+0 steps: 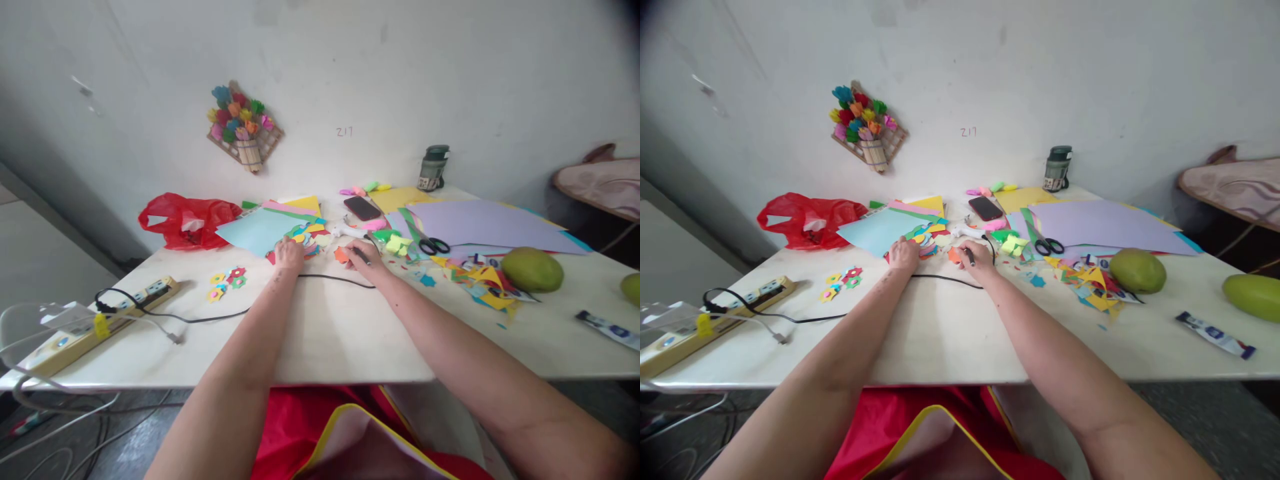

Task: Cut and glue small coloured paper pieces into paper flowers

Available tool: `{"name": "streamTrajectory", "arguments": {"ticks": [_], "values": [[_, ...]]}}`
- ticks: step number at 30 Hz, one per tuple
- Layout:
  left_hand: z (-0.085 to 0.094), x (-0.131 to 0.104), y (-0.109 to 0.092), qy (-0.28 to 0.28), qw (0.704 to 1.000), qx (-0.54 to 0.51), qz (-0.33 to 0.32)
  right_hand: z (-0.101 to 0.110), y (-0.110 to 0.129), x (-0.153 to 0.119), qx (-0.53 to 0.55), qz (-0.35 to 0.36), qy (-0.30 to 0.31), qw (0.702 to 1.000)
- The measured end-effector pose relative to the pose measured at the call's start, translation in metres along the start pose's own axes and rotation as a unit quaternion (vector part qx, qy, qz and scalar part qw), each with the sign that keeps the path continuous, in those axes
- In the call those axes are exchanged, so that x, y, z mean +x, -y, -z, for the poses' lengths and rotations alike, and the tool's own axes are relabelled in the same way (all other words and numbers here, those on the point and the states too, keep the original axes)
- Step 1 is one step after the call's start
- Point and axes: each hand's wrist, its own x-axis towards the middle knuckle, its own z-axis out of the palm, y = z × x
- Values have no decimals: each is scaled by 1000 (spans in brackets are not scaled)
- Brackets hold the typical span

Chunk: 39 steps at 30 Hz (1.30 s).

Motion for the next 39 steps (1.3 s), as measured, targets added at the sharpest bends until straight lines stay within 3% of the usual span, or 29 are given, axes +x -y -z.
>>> {"name": "streamTrajectory", "arguments": {"ticks": [22,35,39], "values": [[-2,-4,2,-33,999,-8,3,-1,-1,0,-9,10,-4,1000],[0,-13,15,-82,985,-119,90,-3,-3,2,-21,6,-10,1000],[-2,-16,18,-86,986,-130,51,-2,-4,3,-18,12,-5,1000]]}}
